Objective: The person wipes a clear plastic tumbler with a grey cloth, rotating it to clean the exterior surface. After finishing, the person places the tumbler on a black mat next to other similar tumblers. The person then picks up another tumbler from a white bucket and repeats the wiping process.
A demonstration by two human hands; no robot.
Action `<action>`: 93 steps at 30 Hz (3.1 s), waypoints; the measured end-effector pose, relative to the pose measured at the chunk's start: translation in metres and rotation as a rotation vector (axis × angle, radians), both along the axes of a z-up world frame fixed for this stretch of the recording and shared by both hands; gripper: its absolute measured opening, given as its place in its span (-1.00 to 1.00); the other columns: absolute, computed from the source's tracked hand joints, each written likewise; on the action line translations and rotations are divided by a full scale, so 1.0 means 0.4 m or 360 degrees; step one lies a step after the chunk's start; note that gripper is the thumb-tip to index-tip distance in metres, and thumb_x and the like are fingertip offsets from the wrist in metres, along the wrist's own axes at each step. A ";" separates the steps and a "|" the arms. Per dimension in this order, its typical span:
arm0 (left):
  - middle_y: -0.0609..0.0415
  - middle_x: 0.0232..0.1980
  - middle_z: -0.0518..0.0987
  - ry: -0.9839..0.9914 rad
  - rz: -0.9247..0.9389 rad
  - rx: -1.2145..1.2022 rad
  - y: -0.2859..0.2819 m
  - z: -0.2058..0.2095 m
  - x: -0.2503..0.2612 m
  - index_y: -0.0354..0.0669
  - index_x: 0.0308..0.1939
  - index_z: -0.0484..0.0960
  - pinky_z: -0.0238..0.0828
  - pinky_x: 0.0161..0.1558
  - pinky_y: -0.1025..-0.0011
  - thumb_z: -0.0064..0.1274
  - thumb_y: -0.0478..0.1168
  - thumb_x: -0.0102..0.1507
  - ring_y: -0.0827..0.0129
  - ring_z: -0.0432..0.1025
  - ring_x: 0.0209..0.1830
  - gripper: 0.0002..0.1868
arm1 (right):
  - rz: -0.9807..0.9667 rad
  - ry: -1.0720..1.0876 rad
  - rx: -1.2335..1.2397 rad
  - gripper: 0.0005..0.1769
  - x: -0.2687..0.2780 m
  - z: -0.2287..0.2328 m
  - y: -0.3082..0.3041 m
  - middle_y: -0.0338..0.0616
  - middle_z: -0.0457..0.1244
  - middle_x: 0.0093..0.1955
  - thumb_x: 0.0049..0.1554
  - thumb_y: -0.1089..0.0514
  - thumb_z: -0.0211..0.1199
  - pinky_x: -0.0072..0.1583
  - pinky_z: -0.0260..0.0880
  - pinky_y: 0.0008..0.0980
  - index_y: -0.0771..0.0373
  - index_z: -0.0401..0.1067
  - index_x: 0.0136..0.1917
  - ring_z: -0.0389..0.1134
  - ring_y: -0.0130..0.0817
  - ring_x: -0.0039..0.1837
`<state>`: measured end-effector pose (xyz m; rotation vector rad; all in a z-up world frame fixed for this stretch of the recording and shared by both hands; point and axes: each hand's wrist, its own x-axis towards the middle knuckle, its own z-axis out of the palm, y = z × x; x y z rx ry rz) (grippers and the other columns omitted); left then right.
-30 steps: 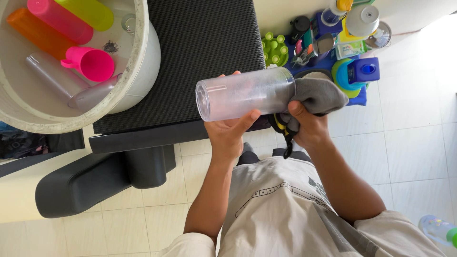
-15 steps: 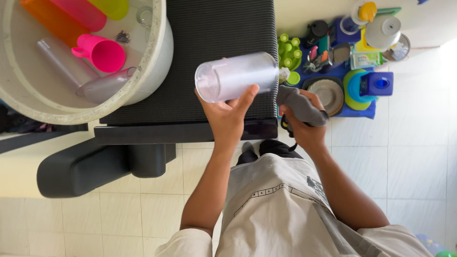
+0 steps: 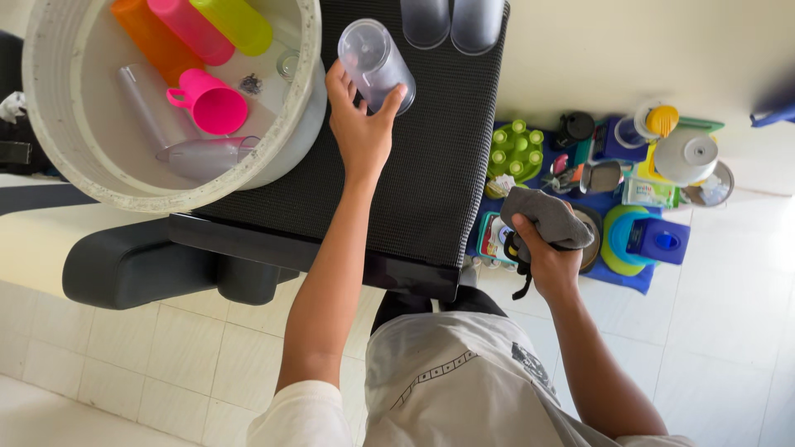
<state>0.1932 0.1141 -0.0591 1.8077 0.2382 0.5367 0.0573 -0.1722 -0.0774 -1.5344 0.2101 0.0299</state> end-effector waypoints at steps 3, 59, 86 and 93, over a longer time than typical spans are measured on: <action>-0.21 0.53 0.28 0.0033 0.0085 0.0104 0.019 -0.030 0.079 -0.10 0.49 0.16 0.25 0.44 -0.09 0.40 -0.17 0.23 -0.13 0.19 0.57 -0.12 | 0.0032 -0.0002 -0.0037 -0.59 0.022 0.007 -0.008 -0.27 0.34 0.07 0.14 0.14 0.44 0.12 0.35 -0.51 0.25 0.42 0.21 0.34 -0.54 0.07; 0.00 0.13 0.66 0.0192 -0.0593 0.0411 0.081 0.267 -0.333 -0.15 0.19 0.55 0.54 -0.02 0.26 0.29 0.05 0.17 0.12 0.59 0.04 -0.40 | 0.0621 0.0008 0.0440 -0.71 0.153 0.110 0.185 -0.06 0.35 0.01 0.15 0.45 0.32 0.05 0.40 -0.42 0.36 0.38 0.13 0.38 -0.41 0.02; 0.12 0.11 0.60 0.0645 -0.1053 0.2444 0.923 0.212 -0.066 0.08 -0.02 0.70 0.28 0.24 0.05 0.07 -0.23 0.21 0.12 0.38 0.25 -0.73 | 0.0703 -0.0231 -0.1633 -0.47 -0.043 0.235 0.735 -0.15 0.37 0.26 -0.07 0.06 0.47 0.04 0.45 -0.21 0.22 0.48 0.16 0.46 -0.21 0.02; 0.18 0.23 0.59 0.1079 -0.1149 0.2703 0.916 0.163 -0.003 0.14 0.07 0.72 0.21 0.31 0.10 0.08 -0.13 0.29 0.23 0.32 0.37 -0.72 | 0.0853 -0.0367 -0.2118 -0.21 -0.047 0.161 0.748 -0.05 0.31 0.30 -0.10 -0.01 0.45 0.31 0.31 -0.06 0.15 0.37 0.39 0.36 -0.05 0.27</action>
